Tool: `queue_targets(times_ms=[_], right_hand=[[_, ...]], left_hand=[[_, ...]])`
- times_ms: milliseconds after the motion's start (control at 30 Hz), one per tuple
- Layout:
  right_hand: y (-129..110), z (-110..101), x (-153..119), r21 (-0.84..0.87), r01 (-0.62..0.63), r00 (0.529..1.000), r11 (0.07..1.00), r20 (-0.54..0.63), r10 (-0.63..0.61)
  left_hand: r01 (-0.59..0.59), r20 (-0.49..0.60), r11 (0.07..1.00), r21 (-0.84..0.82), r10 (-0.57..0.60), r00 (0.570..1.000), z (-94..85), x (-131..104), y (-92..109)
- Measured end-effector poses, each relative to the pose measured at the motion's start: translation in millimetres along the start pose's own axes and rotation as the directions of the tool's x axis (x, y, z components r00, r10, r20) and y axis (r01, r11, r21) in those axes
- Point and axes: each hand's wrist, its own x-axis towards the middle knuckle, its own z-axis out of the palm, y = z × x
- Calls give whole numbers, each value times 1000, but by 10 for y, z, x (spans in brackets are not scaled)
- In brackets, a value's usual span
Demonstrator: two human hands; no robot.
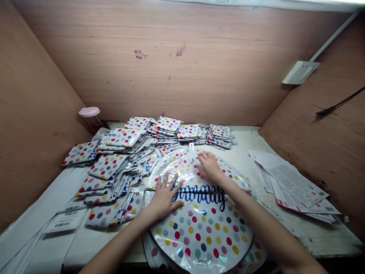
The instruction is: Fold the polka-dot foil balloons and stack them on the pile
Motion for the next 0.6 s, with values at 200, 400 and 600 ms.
queue_targets(times_ms=[200,400,600], right_hand=[[243,207,-908,65,215,969,974,107,-221],[892,287,-964,170,129,992,977,-23,-127],[1236,114,-1033,547,16,1000,837,3,-21]], left_hand=[[28,69,999,-38,-25,997,-134,36,-125],[39,38,987,-158,-33,999,-407,25,-699],[24,43,904,-426,-6,999,-554,25,-1156]])
